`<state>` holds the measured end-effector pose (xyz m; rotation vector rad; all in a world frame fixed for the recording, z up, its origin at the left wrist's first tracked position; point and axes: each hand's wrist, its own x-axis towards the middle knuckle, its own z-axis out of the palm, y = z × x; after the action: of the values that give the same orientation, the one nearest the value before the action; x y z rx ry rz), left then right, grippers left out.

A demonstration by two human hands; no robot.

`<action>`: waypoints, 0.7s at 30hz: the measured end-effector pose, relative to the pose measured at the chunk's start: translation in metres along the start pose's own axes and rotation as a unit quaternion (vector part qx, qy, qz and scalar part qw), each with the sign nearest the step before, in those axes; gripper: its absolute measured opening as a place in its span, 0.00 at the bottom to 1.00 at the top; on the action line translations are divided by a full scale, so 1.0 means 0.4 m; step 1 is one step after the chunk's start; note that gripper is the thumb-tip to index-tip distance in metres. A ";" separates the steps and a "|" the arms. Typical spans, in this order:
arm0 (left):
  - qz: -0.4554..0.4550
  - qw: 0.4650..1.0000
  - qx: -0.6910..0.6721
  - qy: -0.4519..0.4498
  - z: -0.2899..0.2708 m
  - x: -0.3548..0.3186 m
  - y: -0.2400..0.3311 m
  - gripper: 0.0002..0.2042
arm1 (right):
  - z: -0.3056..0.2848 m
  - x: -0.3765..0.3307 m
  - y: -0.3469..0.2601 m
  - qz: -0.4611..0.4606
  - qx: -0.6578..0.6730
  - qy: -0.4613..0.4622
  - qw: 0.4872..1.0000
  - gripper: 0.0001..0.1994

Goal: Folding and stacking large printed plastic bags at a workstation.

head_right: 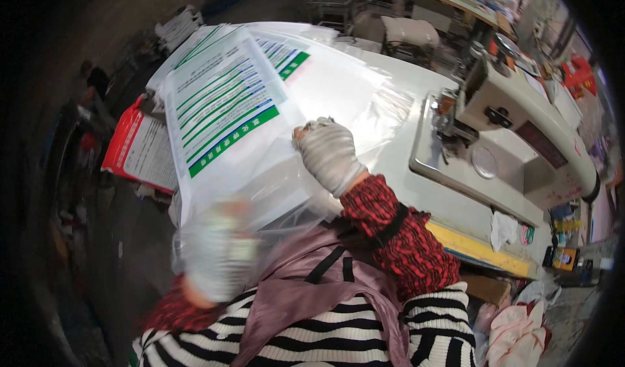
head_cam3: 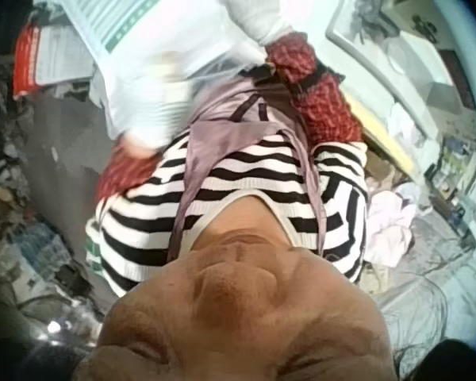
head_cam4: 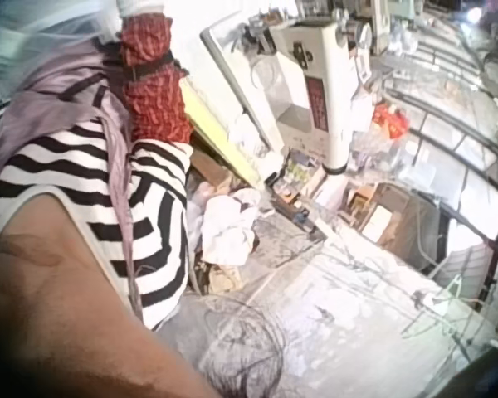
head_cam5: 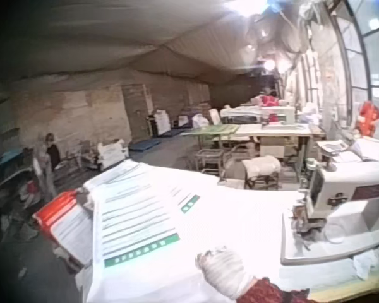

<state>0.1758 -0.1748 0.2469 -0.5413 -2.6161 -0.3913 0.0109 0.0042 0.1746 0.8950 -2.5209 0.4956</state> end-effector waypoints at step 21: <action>-0.164 0.891 -0.355 0.229 -0.054 -0.167 -0.306 0.21 | -0.032 -0.225 -0.044 -0.036 -0.002 -0.106 0.994 0.05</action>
<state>0.1859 -0.3110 0.2119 -0.1694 -2.0370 -1.4265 0.0892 0.0429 0.1443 1.0844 -2.6662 0.3906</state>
